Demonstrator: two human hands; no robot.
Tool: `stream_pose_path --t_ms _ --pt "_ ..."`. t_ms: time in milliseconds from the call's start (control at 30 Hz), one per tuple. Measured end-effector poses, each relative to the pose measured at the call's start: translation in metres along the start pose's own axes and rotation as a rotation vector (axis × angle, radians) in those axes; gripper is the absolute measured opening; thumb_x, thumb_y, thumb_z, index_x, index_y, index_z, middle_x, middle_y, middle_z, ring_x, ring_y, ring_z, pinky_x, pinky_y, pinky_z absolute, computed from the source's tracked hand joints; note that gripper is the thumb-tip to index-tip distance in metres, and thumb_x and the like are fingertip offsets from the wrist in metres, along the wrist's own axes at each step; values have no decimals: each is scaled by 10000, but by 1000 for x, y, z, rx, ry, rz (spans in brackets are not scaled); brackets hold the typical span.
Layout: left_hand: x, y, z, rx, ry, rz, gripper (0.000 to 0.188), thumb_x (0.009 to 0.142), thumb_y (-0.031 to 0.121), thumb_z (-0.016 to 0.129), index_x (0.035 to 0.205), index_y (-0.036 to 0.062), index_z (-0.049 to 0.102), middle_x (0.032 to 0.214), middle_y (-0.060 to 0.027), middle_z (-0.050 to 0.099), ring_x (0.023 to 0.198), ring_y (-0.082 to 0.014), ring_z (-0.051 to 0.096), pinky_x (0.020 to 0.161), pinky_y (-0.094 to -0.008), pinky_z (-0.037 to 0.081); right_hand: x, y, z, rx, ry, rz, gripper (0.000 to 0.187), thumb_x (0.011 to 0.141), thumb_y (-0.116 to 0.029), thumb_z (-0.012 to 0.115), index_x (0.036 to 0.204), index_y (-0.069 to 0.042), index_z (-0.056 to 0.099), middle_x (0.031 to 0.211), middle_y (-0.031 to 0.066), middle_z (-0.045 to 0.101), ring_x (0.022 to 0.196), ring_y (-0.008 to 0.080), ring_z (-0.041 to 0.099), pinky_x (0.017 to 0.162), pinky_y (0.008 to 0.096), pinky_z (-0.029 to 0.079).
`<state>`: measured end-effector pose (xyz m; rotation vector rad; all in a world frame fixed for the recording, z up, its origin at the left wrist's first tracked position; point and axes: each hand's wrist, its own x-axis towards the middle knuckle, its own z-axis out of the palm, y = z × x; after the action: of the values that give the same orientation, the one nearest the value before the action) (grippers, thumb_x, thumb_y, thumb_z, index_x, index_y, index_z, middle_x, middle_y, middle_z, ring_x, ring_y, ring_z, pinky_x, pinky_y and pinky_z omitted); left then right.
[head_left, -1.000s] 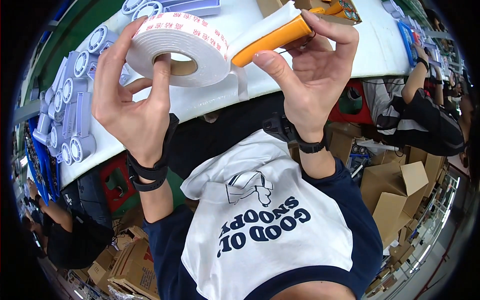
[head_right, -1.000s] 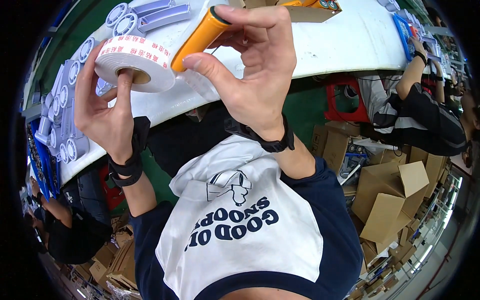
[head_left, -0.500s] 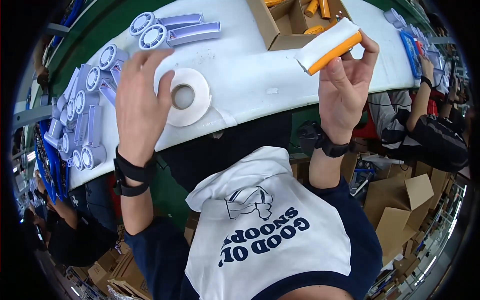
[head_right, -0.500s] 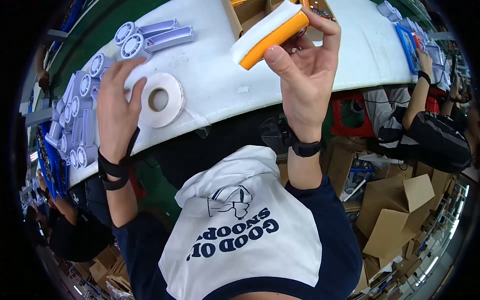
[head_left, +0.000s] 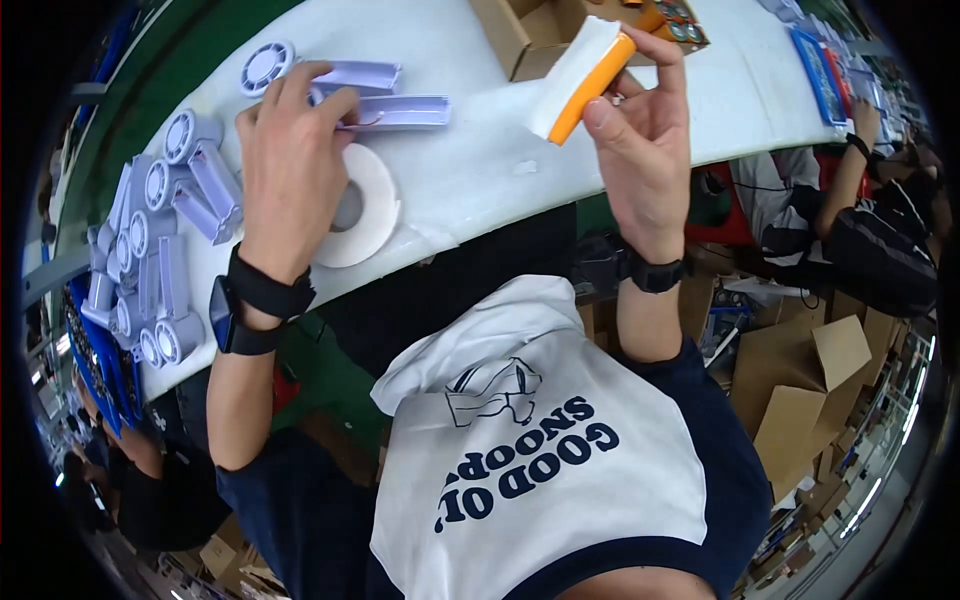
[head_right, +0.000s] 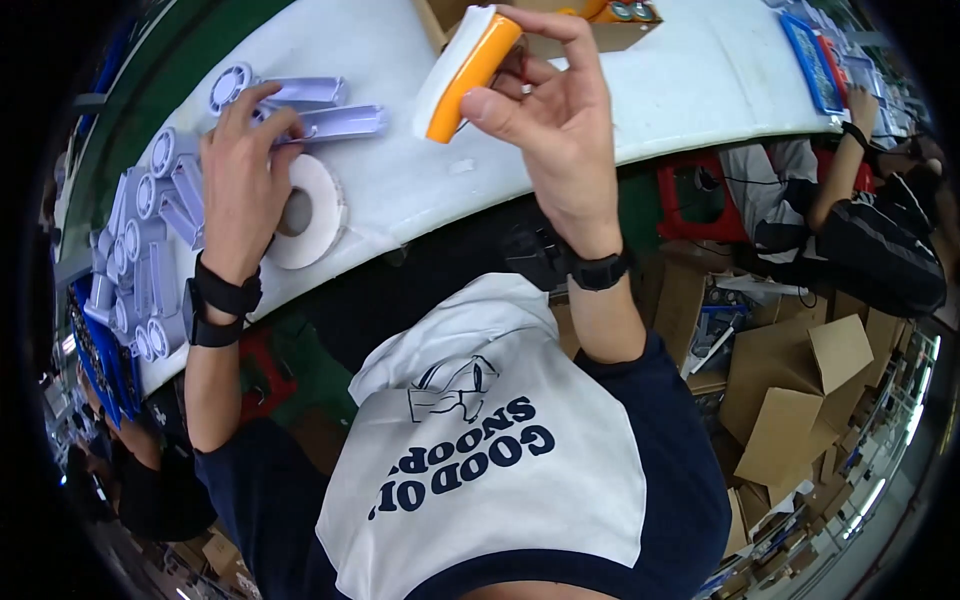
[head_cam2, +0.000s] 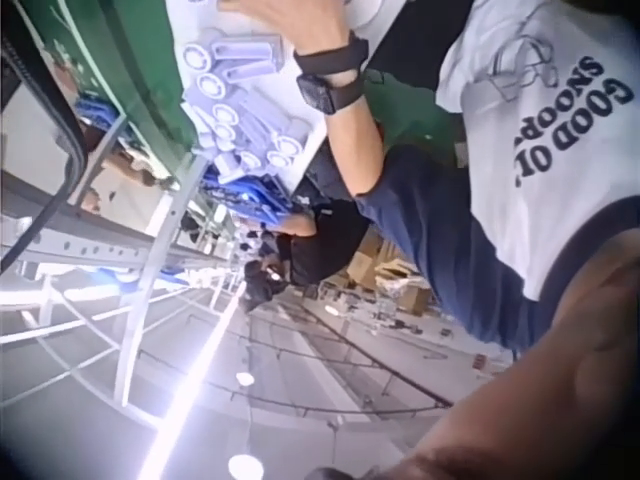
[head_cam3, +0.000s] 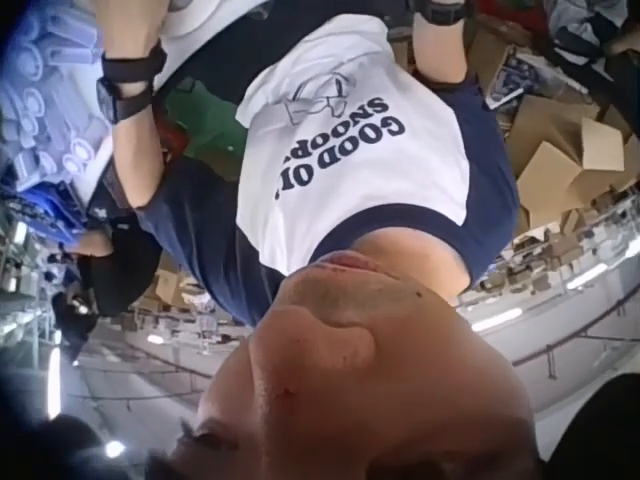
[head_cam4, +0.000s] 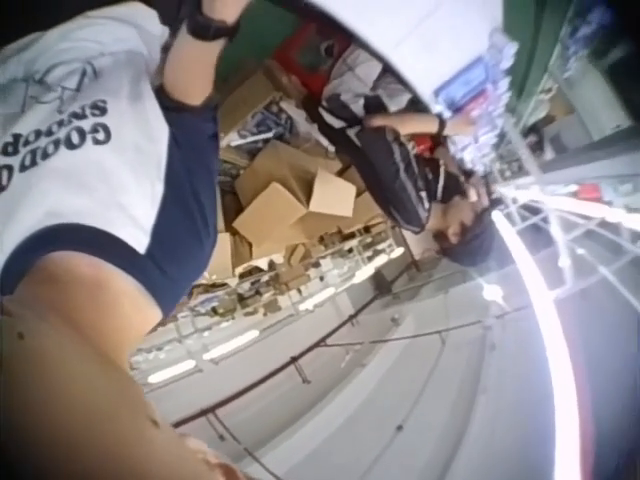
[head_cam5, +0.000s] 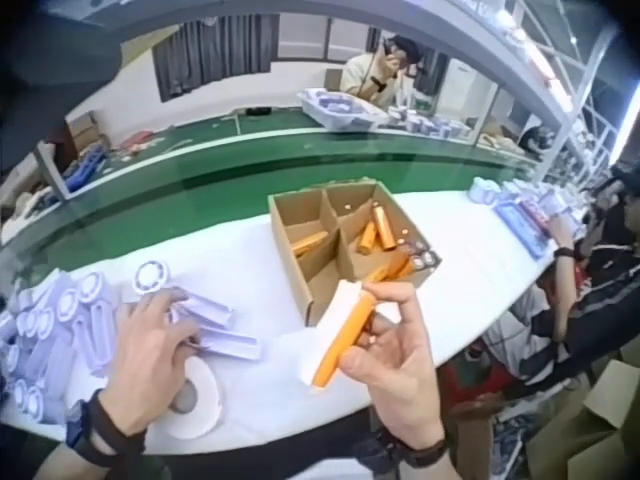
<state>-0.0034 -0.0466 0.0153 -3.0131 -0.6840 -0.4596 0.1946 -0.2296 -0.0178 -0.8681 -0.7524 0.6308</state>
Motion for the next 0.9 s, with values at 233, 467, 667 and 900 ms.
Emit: stream_pose_path --t_ms 233,467,667,900 --pt "2 -14 -6 -411 62 -94 104 803 92 737 870 22 699 1173 -100 668 827 -289 661 728 -381 494 20 -18 39 -234 -20 51 536 803 9 788 1253 -18 498 1192 108 598 1003 146 625 864 260 520" --pt "-1 -29 -2 -471 152 -99 111 838 109 716 862 2 696 1115 -94 695 795 -282 683 656 -344 517 51 -31 83 -823 -392 -5 376 768 31 768 1119 -22 642 1033 92 680 882 175 671 835 266 536" --pt "-3 -38 1 -480 171 -99 111 850 129 742 889 28 724 1088 -29 731 788 -179 661 731 -278 518 62 -3 83 -1043 -625 -363 334 768 29 734 1085 -40 650 960 133 683 820 249 680 773 299 535" --pt "-2 -39 3 -462 136 -109 131 851 137 748 922 29 732 1091 -22 732 759 -165 649 722 -283 520 66 -5 93 -1159 -707 -140 258 802 18 691 1046 -48 639 855 151 640 782 314 637 690 375 494"
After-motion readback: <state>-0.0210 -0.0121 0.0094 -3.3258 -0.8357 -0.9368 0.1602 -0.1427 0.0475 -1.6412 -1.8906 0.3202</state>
